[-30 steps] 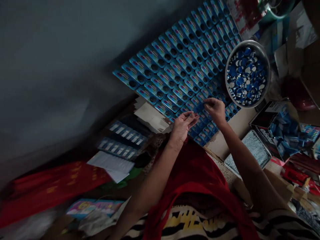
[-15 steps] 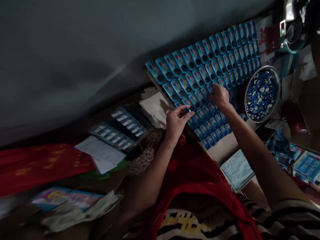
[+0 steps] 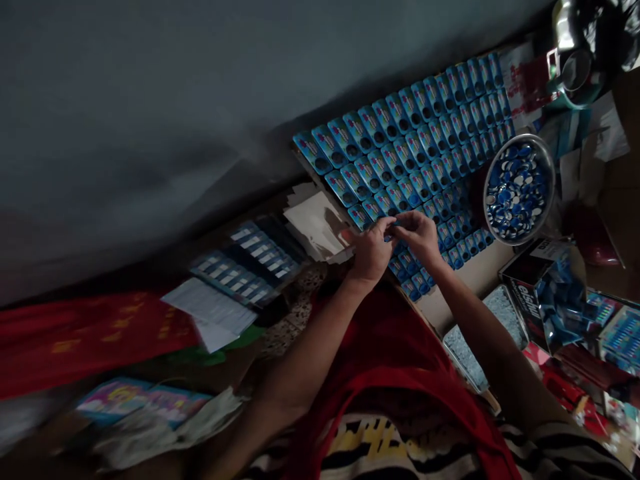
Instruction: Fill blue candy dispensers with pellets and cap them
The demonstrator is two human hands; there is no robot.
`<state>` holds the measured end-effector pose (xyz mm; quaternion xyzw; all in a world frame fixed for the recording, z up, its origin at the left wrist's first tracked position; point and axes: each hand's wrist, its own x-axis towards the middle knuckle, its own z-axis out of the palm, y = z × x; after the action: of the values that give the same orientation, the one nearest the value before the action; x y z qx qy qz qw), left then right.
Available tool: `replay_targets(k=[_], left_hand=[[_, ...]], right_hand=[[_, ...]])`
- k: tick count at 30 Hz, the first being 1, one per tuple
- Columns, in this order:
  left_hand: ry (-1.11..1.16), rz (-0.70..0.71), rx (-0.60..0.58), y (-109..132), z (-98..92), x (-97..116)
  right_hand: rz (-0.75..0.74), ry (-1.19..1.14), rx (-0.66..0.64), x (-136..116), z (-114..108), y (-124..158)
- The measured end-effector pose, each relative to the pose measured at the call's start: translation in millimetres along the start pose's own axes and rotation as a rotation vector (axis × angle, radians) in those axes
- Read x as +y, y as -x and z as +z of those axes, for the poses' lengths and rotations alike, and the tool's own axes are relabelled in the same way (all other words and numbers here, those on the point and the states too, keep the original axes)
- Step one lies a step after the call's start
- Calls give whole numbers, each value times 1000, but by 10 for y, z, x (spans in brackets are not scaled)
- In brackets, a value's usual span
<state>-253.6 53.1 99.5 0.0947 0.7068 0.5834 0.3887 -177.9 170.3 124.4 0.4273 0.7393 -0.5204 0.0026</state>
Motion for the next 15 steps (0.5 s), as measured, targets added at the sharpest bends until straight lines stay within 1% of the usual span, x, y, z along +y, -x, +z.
replay_targets(k=[2,3,5,6,8,11,13,15], left_hand=[[60,-39,13,-11,23,-23],[74,-45,40,-27,8,-36],[44,-31,123,-71,-90,-63],[14,-22,162,-94,-169,-77],[-17,-1,219,-129,-356,-102],[2,47,271,-147,-591,-113],[-1,80,273,-149,-641,-78],[-13,96,255,-153,-584,28]], right_hand=[[40,10,71,50,-44,-122],[35,69,106,50,-87,-205],[-2,277,157,4,-171,-372],[-24,398,158,-36,-199,-442],[-46,624,116,-128,-209,-546],[13,859,45,-252,-139,-657],[79,940,19,-311,-86,-755],[124,977,-11,-358,-64,-881]])
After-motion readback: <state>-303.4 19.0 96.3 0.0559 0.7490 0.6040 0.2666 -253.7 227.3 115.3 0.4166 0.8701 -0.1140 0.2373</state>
